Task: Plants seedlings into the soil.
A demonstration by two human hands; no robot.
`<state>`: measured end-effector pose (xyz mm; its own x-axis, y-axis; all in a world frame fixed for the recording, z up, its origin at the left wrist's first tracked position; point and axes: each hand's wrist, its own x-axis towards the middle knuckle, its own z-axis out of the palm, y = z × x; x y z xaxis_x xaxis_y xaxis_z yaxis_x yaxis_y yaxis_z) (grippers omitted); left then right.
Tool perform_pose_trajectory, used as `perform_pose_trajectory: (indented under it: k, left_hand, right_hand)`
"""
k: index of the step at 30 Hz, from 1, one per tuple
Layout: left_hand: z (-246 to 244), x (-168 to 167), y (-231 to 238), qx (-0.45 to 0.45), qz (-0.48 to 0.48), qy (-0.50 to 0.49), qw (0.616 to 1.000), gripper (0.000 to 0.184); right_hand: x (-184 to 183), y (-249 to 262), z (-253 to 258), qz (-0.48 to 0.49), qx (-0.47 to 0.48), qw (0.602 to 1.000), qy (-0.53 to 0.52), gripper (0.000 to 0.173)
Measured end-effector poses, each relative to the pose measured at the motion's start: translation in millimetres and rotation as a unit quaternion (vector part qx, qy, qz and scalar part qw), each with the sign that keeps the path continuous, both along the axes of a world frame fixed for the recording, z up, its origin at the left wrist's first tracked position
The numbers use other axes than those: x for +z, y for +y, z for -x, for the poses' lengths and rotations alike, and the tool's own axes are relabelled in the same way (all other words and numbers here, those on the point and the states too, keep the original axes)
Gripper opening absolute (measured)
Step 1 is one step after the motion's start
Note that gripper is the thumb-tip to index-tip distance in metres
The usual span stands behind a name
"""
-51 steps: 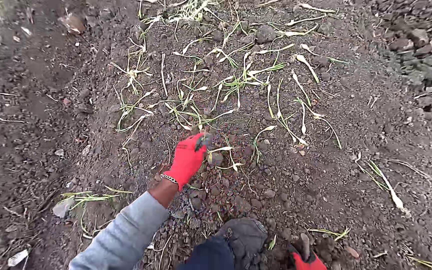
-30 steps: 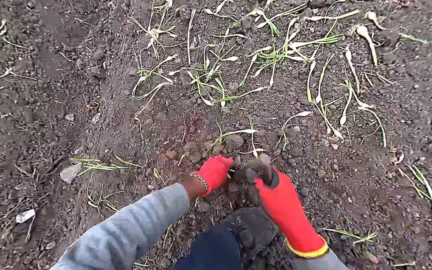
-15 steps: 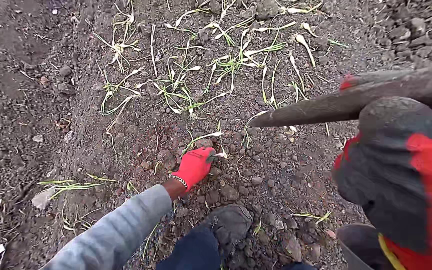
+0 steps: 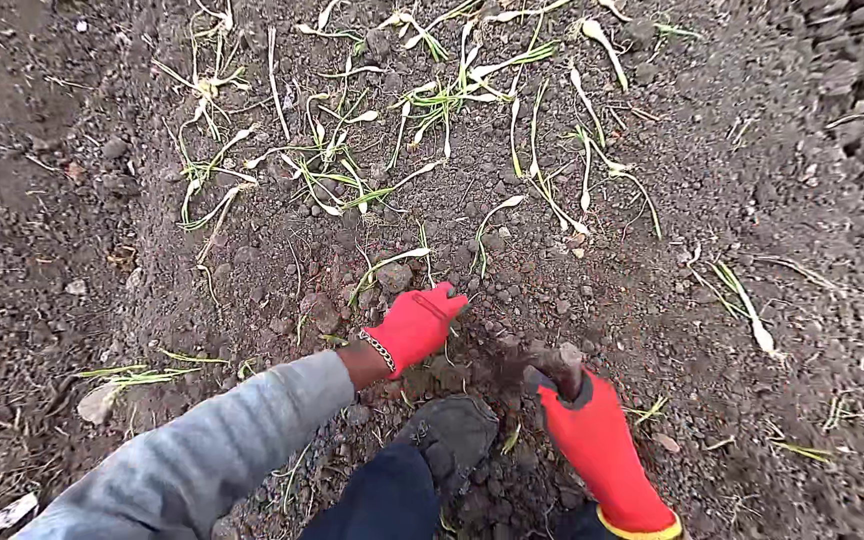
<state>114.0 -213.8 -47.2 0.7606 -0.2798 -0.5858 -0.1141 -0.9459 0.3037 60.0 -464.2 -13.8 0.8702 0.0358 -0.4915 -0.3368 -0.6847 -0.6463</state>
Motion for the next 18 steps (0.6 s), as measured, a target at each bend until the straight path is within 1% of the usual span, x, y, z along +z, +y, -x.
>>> perform_pose_trajectory:
  k: [2, 3, 4, 5, 7, 8, 9, 10, 11, 12, 13, 14, 15, 16, 17, 18]
  left_hand:
    - [-19, -12, 19, -0.018, -0.042, -0.01, 0.999, 0.041]
    - [-26, -20, 25, -0.03, -0.056, -0.009, 0.998, 0.045]
    - [-30, -27, 28, -0.043, -0.064, -0.014, 0.997, 0.045]
    - [-33, -32, 30, -0.053, -0.071, -0.019, 0.996, 0.04]
    - [-27, -38, 31, -0.048, -0.084, -0.028, 0.995, 0.032]
    - [-24, -38, 31, -0.04, -0.086, -0.03, 0.995, 0.029]
    - [-25, -36, 32, -0.023, -0.084, -0.035, 0.996, 0.026]
    - [-27, -32, 31, 0.005, -0.071, -0.036, 0.997, 0.027]
    - [-27, -24, 30, 0.037, -0.047, -0.042, 0.997, 0.029]
    - [-28, -14, 29, 0.069, -0.022, -0.057, 0.996, 0.03]
    - [-31, -2, 28, 0.09, -0.005, -0.085, 0.992, 0.031]
    - [-35, 12, 24, 0.098, 0.006, -0.115, 0.988, 0.031]
    - [-39, 25, 16, 0.095, 0.003, -0.142, 0.985, 0.031]
    - [-42, 34, 3, 0.077, -0.009, -0.159, 0.984, 0.03]
    - [-45, 35, -16, 0.04, -0.027, -0.15, 0.987, 0.027]
    - [-46, 28, -38, -0.015, -0.048, -0.109, 0.993, 0.023]
  right_hand:
    - [5, -5, -19, 0.016, 0.002, 0.999, 0.039, 0.028]
    - [19, -7, -33, 0.015, 0.007, 0.999, 0.031, 0.026]
    - [39, -8, -46, 0.005, 0.009, 1.0, -0.003, 0.025]
    - [65, -10, -60, -0.019, 0.006, 0.998, -0.056, 0.023]
    - [117, -14, -86, -0.115, -0.004, 0.98, -0.163, 0.021]
    - [134, -12, -100, -0.18, -0.012, 0.961, -0.208, 0.02]
    - [142, -6, -115, -0.219, -0.028, 0.945, -0.241, 0.018]
    - [142, 0, -127, -0.21, -0.03, 0.941, -0.265, 0.018]
    - [132, 10, -133, -0.158, -0.018, 0.949, -0.271, 0.019]
    - [109, 20, -129, -0.102, 0.001, 0.968, -0.228, 0.02]
    - [68, 31, -116, -0.065, 0.013, 0.985, -0.158, 0.021]
    - [16, 38, -93, -0.04, 0.024, 0.995, -0.085, 0.024]
    - [-30, 39, -67, -0.021, 0.035, 0.999, -0.028, 0.029]
    - [-57, 37, -50, -0.012, 0.033, 0.999, 0.019, 0.031]
    - [-61, 30, -45, -0.009, 0.026, 0.998, 0.05, 0.032]
    - [-50, 20, -45, -0.012, 0.009, 0.998, 0.058, 0.032]
